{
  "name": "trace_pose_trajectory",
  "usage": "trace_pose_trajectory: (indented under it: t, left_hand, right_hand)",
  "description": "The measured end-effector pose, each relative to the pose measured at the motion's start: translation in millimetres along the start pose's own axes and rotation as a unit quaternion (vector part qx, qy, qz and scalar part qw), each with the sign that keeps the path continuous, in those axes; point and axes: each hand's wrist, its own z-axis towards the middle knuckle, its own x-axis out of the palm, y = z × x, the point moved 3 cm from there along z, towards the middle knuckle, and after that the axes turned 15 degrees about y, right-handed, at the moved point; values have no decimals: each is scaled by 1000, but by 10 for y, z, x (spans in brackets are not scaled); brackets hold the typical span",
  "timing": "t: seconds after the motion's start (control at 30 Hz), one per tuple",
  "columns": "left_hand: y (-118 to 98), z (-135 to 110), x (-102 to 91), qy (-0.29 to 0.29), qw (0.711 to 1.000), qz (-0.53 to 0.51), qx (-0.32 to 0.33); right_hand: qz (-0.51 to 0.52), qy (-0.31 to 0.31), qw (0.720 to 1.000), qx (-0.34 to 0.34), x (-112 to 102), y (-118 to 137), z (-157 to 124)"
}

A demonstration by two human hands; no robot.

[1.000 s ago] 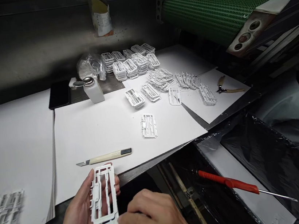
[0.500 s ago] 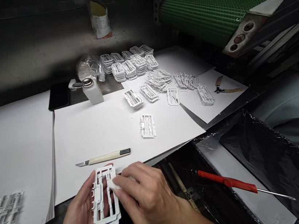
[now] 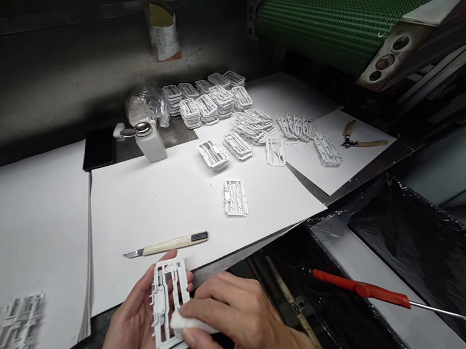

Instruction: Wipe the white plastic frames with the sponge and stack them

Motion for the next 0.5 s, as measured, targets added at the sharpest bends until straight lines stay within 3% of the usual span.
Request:
trace_pose_trajectory:
  t: [0.13,0.3,0.5]
  left_hand:
    - [31,0,-19,10,1000,-24,4]
    - [36,-6,-26,20,999,-36,10]
    - [35,12,-26,25,999,-45,0]
  right_hand:
    - [-8,19,999,-31,105,32,73]
    - [-12,-53,998,-26,69,10,114]
    - [-3,-62,998,-9,82,41,92]
